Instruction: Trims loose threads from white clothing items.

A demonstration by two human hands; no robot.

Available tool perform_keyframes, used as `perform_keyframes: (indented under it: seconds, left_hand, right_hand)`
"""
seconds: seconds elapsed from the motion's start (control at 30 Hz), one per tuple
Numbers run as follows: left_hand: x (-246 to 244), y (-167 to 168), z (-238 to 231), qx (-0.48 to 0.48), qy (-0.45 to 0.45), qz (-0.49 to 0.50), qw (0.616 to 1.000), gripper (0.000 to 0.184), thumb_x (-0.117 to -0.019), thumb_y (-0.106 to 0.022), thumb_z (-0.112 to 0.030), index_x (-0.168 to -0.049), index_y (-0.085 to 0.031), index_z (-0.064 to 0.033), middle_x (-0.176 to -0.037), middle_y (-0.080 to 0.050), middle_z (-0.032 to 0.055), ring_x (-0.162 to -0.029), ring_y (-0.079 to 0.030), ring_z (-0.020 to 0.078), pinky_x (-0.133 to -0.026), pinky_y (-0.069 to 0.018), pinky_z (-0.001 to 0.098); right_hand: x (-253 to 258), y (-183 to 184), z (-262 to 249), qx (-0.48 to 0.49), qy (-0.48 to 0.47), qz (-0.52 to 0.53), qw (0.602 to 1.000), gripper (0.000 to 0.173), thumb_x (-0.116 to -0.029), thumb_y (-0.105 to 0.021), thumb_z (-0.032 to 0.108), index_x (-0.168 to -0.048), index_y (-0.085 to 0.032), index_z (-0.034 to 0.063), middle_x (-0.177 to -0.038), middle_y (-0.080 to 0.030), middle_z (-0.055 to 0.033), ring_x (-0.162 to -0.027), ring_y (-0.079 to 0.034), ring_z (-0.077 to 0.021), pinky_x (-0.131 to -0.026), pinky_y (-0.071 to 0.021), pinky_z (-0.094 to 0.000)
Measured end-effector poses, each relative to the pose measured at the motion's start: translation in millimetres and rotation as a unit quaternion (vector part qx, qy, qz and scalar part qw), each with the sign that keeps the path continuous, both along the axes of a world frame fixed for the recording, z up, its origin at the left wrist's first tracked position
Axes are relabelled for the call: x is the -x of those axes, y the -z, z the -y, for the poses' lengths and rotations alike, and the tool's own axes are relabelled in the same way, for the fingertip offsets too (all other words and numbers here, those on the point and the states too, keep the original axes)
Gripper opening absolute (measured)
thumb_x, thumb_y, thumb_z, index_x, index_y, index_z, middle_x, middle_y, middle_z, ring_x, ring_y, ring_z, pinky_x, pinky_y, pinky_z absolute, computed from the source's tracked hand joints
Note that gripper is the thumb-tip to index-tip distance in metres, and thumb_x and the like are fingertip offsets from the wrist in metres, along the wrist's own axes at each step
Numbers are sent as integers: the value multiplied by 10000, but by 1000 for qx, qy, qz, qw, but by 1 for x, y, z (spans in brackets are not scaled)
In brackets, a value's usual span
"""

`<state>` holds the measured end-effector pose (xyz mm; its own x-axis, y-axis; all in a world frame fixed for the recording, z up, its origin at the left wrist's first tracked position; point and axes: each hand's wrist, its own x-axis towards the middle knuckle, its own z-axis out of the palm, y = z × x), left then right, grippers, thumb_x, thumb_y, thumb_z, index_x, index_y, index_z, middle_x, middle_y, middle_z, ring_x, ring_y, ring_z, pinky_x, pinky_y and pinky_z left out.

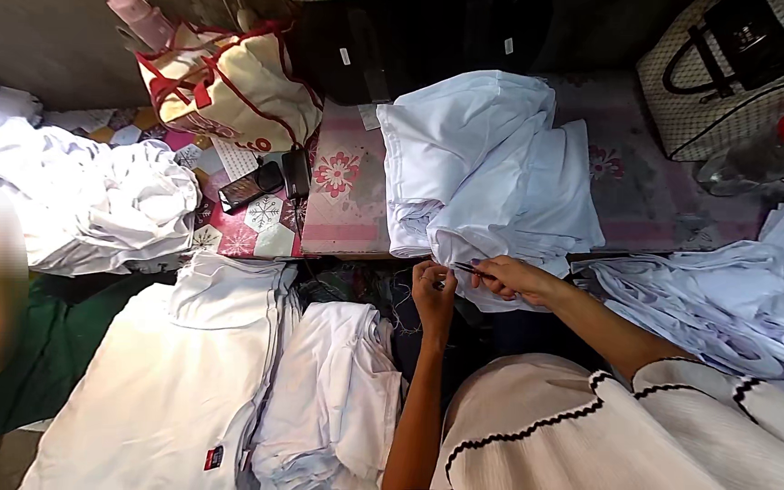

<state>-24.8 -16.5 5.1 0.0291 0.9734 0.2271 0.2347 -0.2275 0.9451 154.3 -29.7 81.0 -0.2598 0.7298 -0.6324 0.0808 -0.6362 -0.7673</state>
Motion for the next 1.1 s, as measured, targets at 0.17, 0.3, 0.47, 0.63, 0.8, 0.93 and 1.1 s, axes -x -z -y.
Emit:
perform_keyframes:
  seconds: [0.17,0.3,0.47,0.63,0.8,0.93,1.1]
  left_hand:
    - [2,-4,10,-4,-5,39,999,75,-842,-699,8,-844,-700,82,-976,-616,145,-825,-641,66,-739,-561,158]
    - [6,-2,16,-19,-8,24,1000,56,-822,-712,21,-807,-700,73,-942,-615,140,-809,-641,70,-728,-563,160]
    - [13,-16,26,-4,18,-174,985,92,-853,-724,-20,-925,-746,32,-1044,-671,212,-1008,-658,325,-851,-564,411]
    - [-19,-4,3,-141,-39,-208,967,111,-866,-732,-30,-945,-767,40,-992,-675,230,-955,-671,350,-862,-572,403]
    - [-29,23,-8,-147,-27,-122,981,48,-837,-692,32,-849,-723,66,-960,-663,213,-970,-655,309,-882,-559,347]
    - [-15,13,7,-63,-12,-36,997,61,-809,-699,18,-835,-701,73,-1002,-648,204,-961,-645,204,-829,-547,248]
    - [-12,6,16,-51,-16,-10,999,57,-805,-706,13,-825,-702,67,-985,-635,177,-932,-632,138,-803,-533,190]
  right_hand:
    - [11,2,-11,-1,-34,-5,999,422,-1126,-353,398,-933,-590,107,-556,-362,101,-422,-313,-5,-428,-280,-167]
    - [14,5,-11,-17,-10,29,999,376,-1130,-374,334,-944,-594,92,-565,-364,100,-435,-313,-11,-439,-278,-176]
    - [4,3,1,-22,13,31,999,371,-1132,-368,305,-955,-606,82,-563,-360,103,-431,-303,-5,-432,-264,-170]
    - [6,-7,4,-41,37,34,998,361,-1127,-387,311,-937,-605,94,-577,-368,103,-447,-322,-4,-447,-283,-167]
    - [-1,-3,5,-32,55,35,997,372,-1130,-377,311,-937,-605,88,-568,-364,101,-435,-311,-7,-434,-271,-169]
    - [-4,5,11,6,32,21,999,401,-1133,-353,343,-948,-606,93,-563,-366,105,-424,-307,-4,-422,-273,-169]
    - [8,6,5,18,29,0,999,381,-1130,-363,349,-930,-583,110,-565,-358,105,-423,-302,-3,-421,-271,-164]
